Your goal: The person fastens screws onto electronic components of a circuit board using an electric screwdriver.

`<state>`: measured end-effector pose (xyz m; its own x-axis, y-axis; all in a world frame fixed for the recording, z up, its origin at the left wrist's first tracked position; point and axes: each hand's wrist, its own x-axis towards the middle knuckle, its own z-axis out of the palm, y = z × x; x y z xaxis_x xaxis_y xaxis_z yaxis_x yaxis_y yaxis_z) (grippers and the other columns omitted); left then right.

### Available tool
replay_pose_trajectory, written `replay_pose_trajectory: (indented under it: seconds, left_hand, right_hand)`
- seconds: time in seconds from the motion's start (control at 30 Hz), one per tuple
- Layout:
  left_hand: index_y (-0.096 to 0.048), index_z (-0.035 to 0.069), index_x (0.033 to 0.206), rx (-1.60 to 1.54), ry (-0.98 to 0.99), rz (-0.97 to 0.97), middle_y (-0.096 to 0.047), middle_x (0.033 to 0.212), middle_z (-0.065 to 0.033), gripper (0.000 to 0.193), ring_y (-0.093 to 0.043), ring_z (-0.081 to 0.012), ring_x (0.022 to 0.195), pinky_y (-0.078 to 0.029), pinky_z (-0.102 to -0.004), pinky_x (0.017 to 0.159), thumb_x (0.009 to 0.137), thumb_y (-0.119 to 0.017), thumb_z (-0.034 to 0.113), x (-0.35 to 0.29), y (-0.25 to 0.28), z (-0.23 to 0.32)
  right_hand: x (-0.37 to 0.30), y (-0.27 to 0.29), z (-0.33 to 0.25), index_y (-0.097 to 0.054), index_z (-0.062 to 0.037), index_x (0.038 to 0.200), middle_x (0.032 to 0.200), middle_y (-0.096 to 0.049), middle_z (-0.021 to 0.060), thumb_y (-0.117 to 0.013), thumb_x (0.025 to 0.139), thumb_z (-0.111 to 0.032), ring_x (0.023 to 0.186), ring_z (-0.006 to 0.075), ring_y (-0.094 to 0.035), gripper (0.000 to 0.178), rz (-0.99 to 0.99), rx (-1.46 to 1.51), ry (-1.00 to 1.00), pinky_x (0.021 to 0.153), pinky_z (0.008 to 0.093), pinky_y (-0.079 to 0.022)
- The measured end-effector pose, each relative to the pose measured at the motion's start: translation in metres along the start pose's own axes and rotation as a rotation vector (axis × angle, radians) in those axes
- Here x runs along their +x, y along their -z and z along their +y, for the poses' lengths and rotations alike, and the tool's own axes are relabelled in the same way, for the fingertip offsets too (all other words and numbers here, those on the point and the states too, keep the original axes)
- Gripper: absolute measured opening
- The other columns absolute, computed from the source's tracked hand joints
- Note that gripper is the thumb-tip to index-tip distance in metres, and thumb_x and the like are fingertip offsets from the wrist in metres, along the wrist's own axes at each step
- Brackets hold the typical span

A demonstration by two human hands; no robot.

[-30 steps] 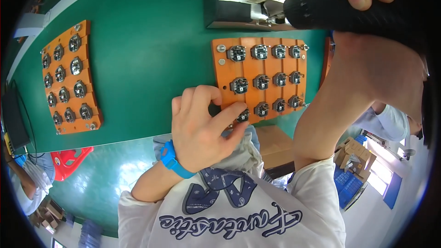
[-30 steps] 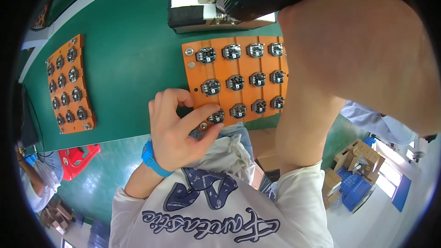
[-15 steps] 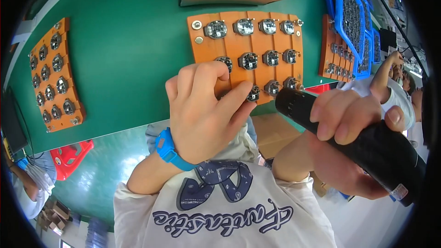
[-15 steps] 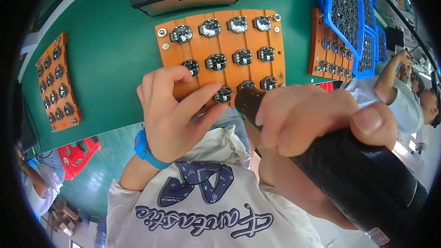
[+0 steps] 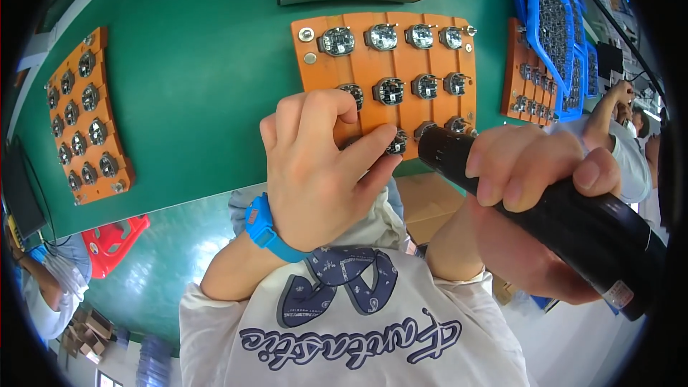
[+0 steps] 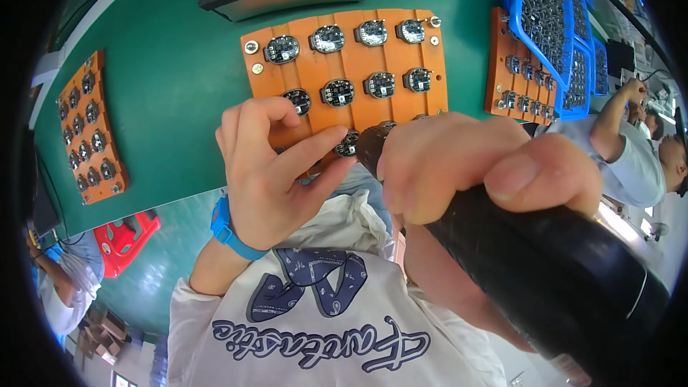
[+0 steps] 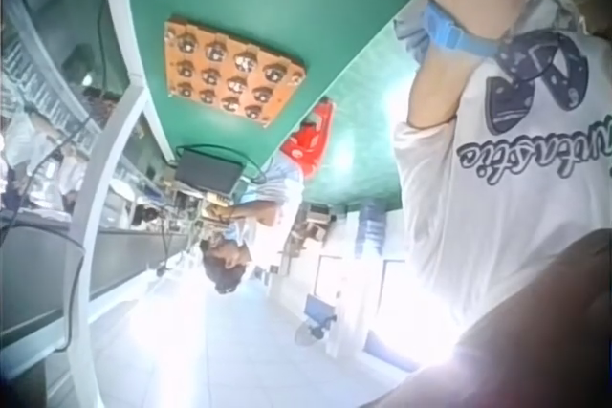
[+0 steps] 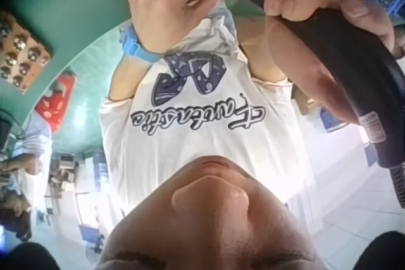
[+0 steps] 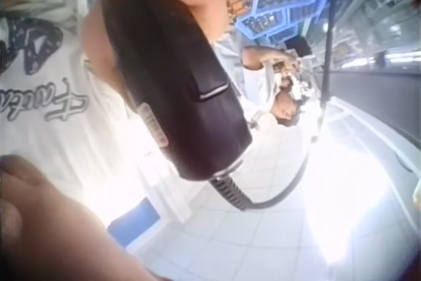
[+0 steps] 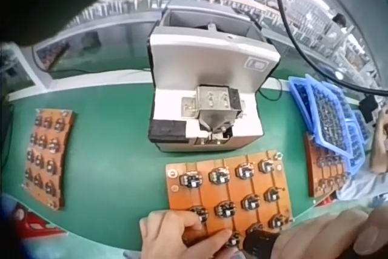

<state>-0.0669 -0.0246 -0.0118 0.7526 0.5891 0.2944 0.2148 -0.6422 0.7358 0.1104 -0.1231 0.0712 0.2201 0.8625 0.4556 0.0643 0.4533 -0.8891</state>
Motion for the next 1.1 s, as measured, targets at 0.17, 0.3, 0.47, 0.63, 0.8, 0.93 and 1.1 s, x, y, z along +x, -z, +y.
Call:
replay_pose_trajectory:
  seconds: [0.17, 0.3, 0.47, 0.63, 0.8, 0.93, 1.1]
  left_hand:
    - [-0.08, 0.017, 0.096, -0.012, 0.004, -0.009, -0.053, 0.107, -0.0049, 0.034, -0.053, -0.0267, 0.102, -0.036, -0.0407, 0.084, 0.063, -0.088, 0.016, 0.003, 0.001, 0.0]
    - [-0.08, 0.018, 0.095, -0.01, 0.012, 0.005, -0.052, 0.105, -0.0045, 0.034, -0.052, -0.0263, 0.101, -0.036, -0.041, 0.083, 0.062, -0.089, 0.016, 0.002, 0.002, 0.001]
    - [-0.081, 0.019, 0.097, -0.036, 0.02, 0.015, -0.049, 0.102, -0.0048, 0.039, -0.048, -0.0257, 0.094, -0.038, -0.0382, 0.08, 0.06, -0.094, 0.016, 0.003, 0.002, 0.0]
    - [-0.081, 0.019, 0.097, -0.049, 0.04, -0.005, -0.049, 0.102, -0.0033, 0.036, -0.05, -0.0262, 0.098, -0.035, -0.0409, 0.082, 0.063, -0.091, 0.018, 0.003, 0.004, 0.0]
    - [-0.083, 0.019, 0.098, -0.041, 0.039, -0.01, -0.05, 0.1, -0.0026, 0.039, -0.049, -0.024, 0.099, -0.032, -0.0396, 0.082, 0.061, -0.093, 0.022, 0.002, 0.003, -0.001]
    - [-0.082, 0.02, 0.098, -0.04, 0.025, 0.008, -0.05, 0.1, -0.0023, 0.04, -0.049, -0.0228, 0.097, -0.032, -0.0396, 0.083, 0.06, -0.093, 0.023, 0.005, 0.003, -0.003]
    - [-0.081, 0.02, 0.103, -0.05, 0.027, -0.029, -0.05, 0.103, -0.0023, 0.045, -0.049, -0.0219, 0.096, -0.031, -0.0391, 0.083, 0.061, -0.095, 0.025, 0.002, 0.004, -0.004]
  right_hand:
    - [-0.003, -0.005, 0.002, -0.046, -0.0037, 0.134, 0.091, -0.058, 0.0097, -0.052, 0.091, -0.078, 0.068, 0.0226, -0.058, 0.086, 0.087, 0.018, 0.012, 0.065, 0.041, -0.048]
    - [-0.001, -0.01, 0.005, -0.048, -0.0047, 0.128, 0.09, -0.058, 0.0091, -0.052, 0.092, -0.077, 0.068, 0.023, -0.059, 0.082, 0.128, 0.035, 0.023, 0.066, 0.0404, -0.05]
    - [0.04, -0.017, -0.024, -0.052, -0.0089, 0.113, 0.085, -0.056, 0.0066, -0.061, 0.092, -0.066, 0.07, 0.021, -0.058, 0.062, 0.212, 0.091, 0.046, 0.073, 0.0388, -0.049]
    - [0.086, 0.028, -0.01, -0.051, -0.0109, 0.106, 0.083, -0.054, 0.0053, -0.062, 0.087, -0.063, 0.072, 0.0195, -0.057, 0.057, 0.119, 0.004, 0.004, 0.075, 0.0369, -0.046]
    - [0.111, 0.035, -0.004, -0.049, -0.013, 0.098, 0.082, -0.052, 0.004, -0.064, 0.082, -0.06, 0.074, 0.0179, -0.055, 0.052, 0.036, -0.071, -0.06, 0.078, 0.0349, -0.043]
    - [0.12, 0.037, -0.019, -0.048, -0.0146, 0.093, 0.08, -0.05, 0.003, -0.065, 0.079, -0.057, 0.075, 0.0167, -0.054, 0.048, -0.018, -0.129, -0.115, 0.079, 0.0334, -0.041]
    - [0.083, -0.007, -0.022, -0.05, -0.0117, 0.094, 0.08, -0.05, 0.0025, -0.06, 0.077, -0.06, 0.071, 0.0159, -0.053, 0.052, 0.259, -0.129, -0.028, 0.073, 0.032, -0.04]
